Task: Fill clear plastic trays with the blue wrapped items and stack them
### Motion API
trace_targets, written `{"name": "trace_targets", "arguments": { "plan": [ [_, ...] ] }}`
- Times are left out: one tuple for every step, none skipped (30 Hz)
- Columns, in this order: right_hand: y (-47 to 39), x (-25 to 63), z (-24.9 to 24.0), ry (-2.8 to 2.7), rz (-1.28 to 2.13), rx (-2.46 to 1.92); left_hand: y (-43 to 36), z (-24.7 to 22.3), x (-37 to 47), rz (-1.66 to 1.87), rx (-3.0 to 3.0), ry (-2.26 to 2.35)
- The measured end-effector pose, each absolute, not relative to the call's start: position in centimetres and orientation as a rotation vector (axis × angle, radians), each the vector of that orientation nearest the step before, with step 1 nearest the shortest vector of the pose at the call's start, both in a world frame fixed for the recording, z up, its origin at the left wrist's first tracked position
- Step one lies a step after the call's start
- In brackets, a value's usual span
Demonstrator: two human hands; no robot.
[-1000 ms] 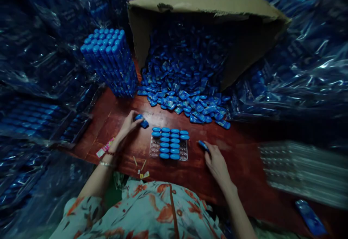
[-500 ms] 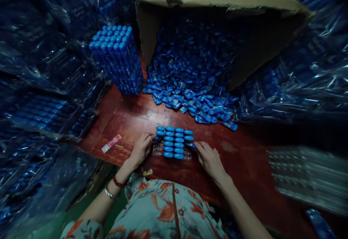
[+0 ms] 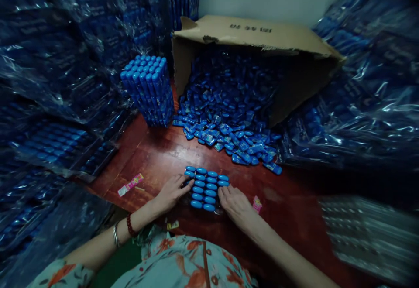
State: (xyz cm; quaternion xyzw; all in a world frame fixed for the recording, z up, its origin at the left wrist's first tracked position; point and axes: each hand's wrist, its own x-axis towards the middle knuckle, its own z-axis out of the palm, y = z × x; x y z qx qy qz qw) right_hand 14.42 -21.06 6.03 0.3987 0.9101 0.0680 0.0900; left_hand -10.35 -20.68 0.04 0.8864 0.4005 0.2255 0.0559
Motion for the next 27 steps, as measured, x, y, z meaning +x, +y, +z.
{"name": "trace_targets", "arguments": {
  "plan": [
    [-20.9, 14.3, 6.0, 2.708, 0.200, 1.192, -20.9, -0.6, -10.4, 0.743, 2.677, 1.263],
    [-20.8, 14.2, 5.9, 2.711, 0.196, 1.203, -21.1, -1.1, -10.4, 0.799, 2.659, 1.311],
    [-20.7, 14.2, 5.7, 2.715, 0.197, 1.217, -21.3, -1.5, -10.4, 0.850, 2.636, 1.354],
    [-20.6, 14.3, 5.4, 2.721, 0.206, 1.233, -21.4, -1.8, -10.4, 0.898, 2.610, 1.381],
    [-20.6, 14.5, 5.0, 2.732, 0.227, 1.255, -21.4, -1.9, -10.4, 0.946, 2.577, 1.390],
    [-20.8, 14.8, 4.6, 2.747, 0.259, 1.290, -21.4, -1.9, -10.5, 0.988, 2.537, 1.389],
    [-21.0, 15.2, 4.1, 2.773, 0.295, 1.335, -21.2, -1.7, -10.5, 1.028, 2.482, 1.386],
    [-21.2, 15.6, 3.6, 2.811, 0.331, 1.391, -20.8, -1.4, -10.6, 1.073, 2.413, 1.380],
    [-21.5, 16.1, 3.2, 2.855, 0.364, 1.461, -20.2, -1.0, -10.7, 1.123, 2.325, 1.382],
    [-21.6, 16.5, 3.0, 2.902, 0.388, 1.543, -19.2, -0.6, -10.7, 1.175, 2.220, 1.396],
    [-21.4, 16.9, 2.9, 2.946, 0.398, 1.631, -17.9, 0.0, -10.7, 1.214, 2.110, 1.416],
    [-21.0, 17.2, 3.0, 2.976, 0.387, 1.718, -16.3, 0.5, -10.5, 1.223, 2.013, 1.438],
    [-20.1, 17.2, 3.4, 2.986, 0.356, 1.805, -14.3, 1.0, -10.2, 1.193, 1.933, 1.472],
    [-18.8, 17.0, 4.0, 2.972, 0.306, 1.886, -12.2, 1.4, -9.7, 1.127, 1.884, 1.500],
    [-17.0, 16.6, 4.7, 2.938, 0.237, 1.947, -9.9, 1.7, -9.1, 1.022, 1.860, 1.539],
    [-14.9, 16.0, 5.5, 2.883, 0.174, 2.002, -7.7, 1.9, -8.3, 0.901, 1.845, 1.601],
    [-12.5, 15.2, 6.2, 2.822, 0.110, 2.019, -5.6, 1.9, -7.5, 0.853, 1.837, 1.633],
    [-10.0, 14.3, 6.9, 2.755, 0.055, 2.001, -3.8, 1.8, -6.5, 0.814, 1.833, 1.663],
    [-7.6, 13.3, 7.4, 2.687, 0.008, 1.951, -2.4, 1.7, -5.6, 0.791, 1.833, 1.684],
    [-5.3, 12.4, 7.7, 2.603, -0.041, 1.889, -1.2, 1.5, -4.9, 0.780, 1.837, 1.690],
    [-3.2, 11.5, 7.8, 2.583, -0.071, 1.846, -0.5, 1.3, -4.2, 0.764, 1.843, 1.689],
    [-1.5, 10.8, 7.7, 2.559, -0.096, 1.815, 0.0, 1.1, -3.8, 0.744, 1.851, 1.680],
    [-0.1, 10.1, 7.5, 2.539, -0.122, 1.785, 0.2, 1.0, -3.6, 0.725, 1.859, 1.665],
    [0.8, 9.7, 7.1, 2.527, -0.147, 1.760, 0.2, 0.9, -3.6, 0.708, 1.866, 1.648],
    [1.4, 9.3, 6.8, 2.513, -0.173, 1.737, -0.1, 0.8, -3.8, 0.693, 1.871, 1.633],
    [1.6, 9.1, 6.4, 2.502, -0.197, 1.717, -0.4, 0.9, -4.3, 0.684, 1.872, 1.623],
    [1.6, 9.1, 6.1, 2.499, -0.219, 1.701, -1.0, 0.9, -4.9, 0.682, 1.871, 1.620]
  ]
}}
